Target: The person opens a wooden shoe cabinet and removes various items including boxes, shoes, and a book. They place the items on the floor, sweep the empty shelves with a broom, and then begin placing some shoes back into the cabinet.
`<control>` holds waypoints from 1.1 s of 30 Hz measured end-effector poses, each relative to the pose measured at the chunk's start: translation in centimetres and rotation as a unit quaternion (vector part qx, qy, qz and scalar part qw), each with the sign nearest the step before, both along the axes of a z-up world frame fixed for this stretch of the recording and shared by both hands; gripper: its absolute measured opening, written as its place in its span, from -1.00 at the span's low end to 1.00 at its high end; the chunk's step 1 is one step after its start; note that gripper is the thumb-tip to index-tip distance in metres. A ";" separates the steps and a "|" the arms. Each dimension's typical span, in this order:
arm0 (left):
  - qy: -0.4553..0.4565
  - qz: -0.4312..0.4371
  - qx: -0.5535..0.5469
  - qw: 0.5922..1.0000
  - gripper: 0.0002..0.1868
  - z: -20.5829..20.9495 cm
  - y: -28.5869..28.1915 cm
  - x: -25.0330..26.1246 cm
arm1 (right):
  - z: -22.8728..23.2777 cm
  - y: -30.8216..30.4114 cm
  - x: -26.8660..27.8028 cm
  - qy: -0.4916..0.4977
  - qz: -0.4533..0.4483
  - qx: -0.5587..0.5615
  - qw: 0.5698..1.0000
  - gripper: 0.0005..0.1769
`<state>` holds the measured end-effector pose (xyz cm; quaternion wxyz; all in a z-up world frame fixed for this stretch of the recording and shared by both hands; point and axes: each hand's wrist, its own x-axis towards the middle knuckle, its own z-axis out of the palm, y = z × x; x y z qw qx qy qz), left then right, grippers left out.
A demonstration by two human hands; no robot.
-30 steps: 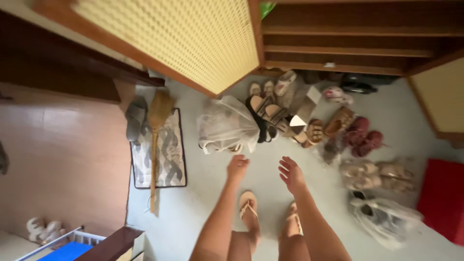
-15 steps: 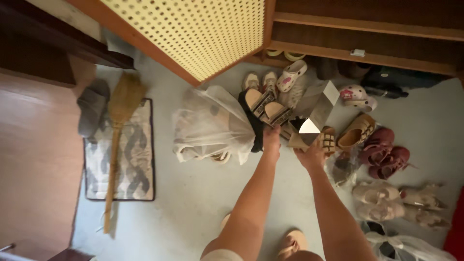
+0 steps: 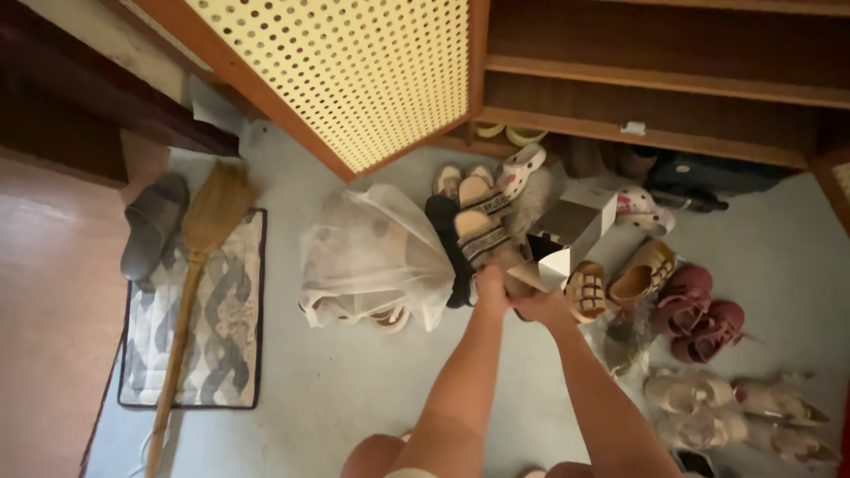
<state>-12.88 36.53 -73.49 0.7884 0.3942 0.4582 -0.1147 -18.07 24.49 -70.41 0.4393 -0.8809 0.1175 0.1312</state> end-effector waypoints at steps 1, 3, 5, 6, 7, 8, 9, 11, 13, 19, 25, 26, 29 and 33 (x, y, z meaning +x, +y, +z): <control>-0.008 0.041 -0.103 0.994 -0.51 -0.3 0.7 0.1 | -0.1 0.0 0.5 -0.019 -0.021 0.069 0.997 -0.11; -0.055 0.024 -0.182 0.982 -0.53 -0.5 1.5 -0.4 | -0.5 0.4 0.5 -0.025 -0.049 0.160 0.986 -0.06; -0.087 0.031 -0.248 0.964 -0.54 -0.7 2.2 -1.2 | -0.7 0.8 -0.1 -0.005 -0.064 0.201 0.978 -0.07; -0.098 0.046 -0.275 0.955 -0.54 -0.8 2.5 -1.5 | -0.6 1.2 -0.4 0.021 -0.100 0.182 0.978 -0.14; -0.109 0.061 -0.301 0.945 -0.53 -0.9 2.7 -1.8 | -0.5 2.0 -1.0 0.047 -0.136 0.163 0.976 -0.20; -0.092 0.049 -0.262 0.959 -0.55 -1.0 2.5 -1.4 | -0.3 2.5 -1.1 0.070 -0.171 0.144 0.972 -0.27; -0.075 0.039 -0.223 0.971 -0.57 -1.4 2.0 -0.7 | -0.1 2.8 -1.0 0.055 -0.195 0.125 0.971 -0.27; -0.064 0.000 -0.111 0.992 -0.61 -2.1 1.0 -0.5 | 0.0 3.0 -1.0 0.028 -0.244 0.085 0.966 -0.26; -0.080 -0.056 0.033 0.995 -0.61 -2.3 0.2 0.1 | 0.0 2.7 -0.3 0.013 -0.267 0.196 0.944 -0.29; -0.074 -0.130 0.065 0.987 -0.63 1.5 2.4 -2.2 | 1.2 2.5 0.2 -0.032 -0.321 0.103 0.941 -0.30; -0.164 -0.143 0.054 0.975 -0.54 5.8 7.1 -4.2 | 3.7 4.0 0.8 -0.141 -0.301 0.176 0.926 -0.20; -0.163 -0.150 0.064 0.973 -0.53 6.7 8.0 -4.1 | 4.3 4.7 1.3 -0.176 -0.304 0.194 0.916 -0.14; -0.157 -0.170 0.095 0.968 -0.51 9.4 10.3 -4.1 | 6.2 6.3 2.1 -0.239 -0.294 0.174 0.909 -0.19; -0.171 -0.177 0.110 0.963 -0.48 12.7 12.2 -4.1 | 9.0 7.3 2.8 -0.320 -0.259 0.198 0.890 -0.16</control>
